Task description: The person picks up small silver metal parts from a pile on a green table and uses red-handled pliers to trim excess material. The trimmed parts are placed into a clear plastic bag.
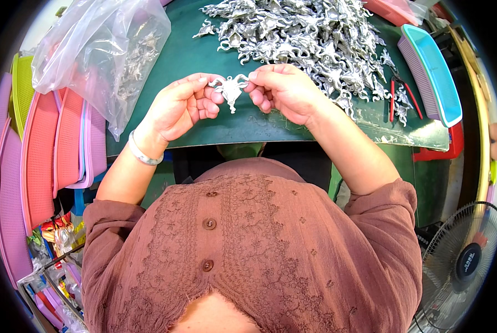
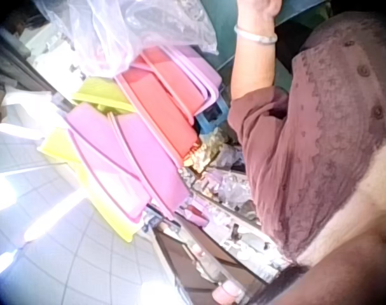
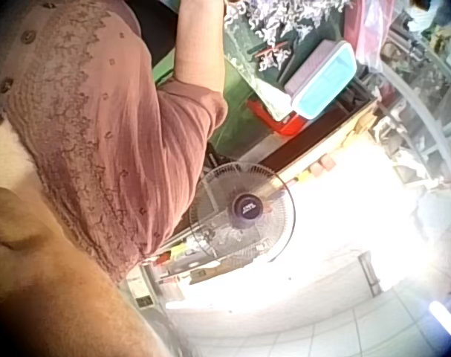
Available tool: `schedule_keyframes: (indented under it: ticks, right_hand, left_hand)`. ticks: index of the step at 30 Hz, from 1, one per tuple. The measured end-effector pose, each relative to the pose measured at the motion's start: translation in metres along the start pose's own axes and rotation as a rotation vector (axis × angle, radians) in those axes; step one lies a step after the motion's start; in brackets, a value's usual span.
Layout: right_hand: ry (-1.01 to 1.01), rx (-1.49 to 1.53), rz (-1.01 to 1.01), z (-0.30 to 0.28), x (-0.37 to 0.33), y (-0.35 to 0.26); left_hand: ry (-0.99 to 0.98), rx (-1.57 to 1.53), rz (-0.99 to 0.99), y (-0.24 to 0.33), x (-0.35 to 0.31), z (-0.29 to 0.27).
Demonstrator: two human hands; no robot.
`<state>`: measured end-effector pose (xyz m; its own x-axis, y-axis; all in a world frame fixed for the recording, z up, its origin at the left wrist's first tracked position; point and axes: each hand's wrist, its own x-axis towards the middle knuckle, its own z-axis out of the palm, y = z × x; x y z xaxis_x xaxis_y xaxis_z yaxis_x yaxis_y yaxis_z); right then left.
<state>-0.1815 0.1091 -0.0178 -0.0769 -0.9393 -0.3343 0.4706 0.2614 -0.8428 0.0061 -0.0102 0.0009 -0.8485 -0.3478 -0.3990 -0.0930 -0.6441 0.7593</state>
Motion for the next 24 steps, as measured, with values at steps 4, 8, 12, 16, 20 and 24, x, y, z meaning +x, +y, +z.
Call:
schedule_keyframes:
  ticks: [4,8,12,16,20,24]
  right_hand:
    - [-0.010,0.011,-0.003,-0.0009,-0.0004,0.0011]
    - [-0.013,0.016,-0.005,-0.0007,-0.0008,0.0008]
    - [-0.005,0.016,0.001,0.0015,-0.0028,-0.0011]
    - [-0.028,0.062,0.020,0.0004,-0.0028,-0.0004]
    - [-0.040,0.111,0.035,0.0008,-0.0038,-0.0002]
    - [-0.059,0.137,0.034,0.0012,-0.0047,-0.0003]
  left_hand:
    - [0.010,0.001,0.002,-0.0003,0.0000,0.0013]
    - [0.003,-0.005,-0.001,-0.0002,-0.0004,0.0015]
    - [0.012,-0.009,-0.001,0.0006,-0.0014,0.0034]
    - [0.008,-0.008,0.005,-0.0011,-0.0001,0.0018]
    - [0.016,-0.031,-0.008,-0.0023,0.0005,0.0017]
    - [-0.028,-0.070,-0.027,-0.0033,0.0011,-0.0031]
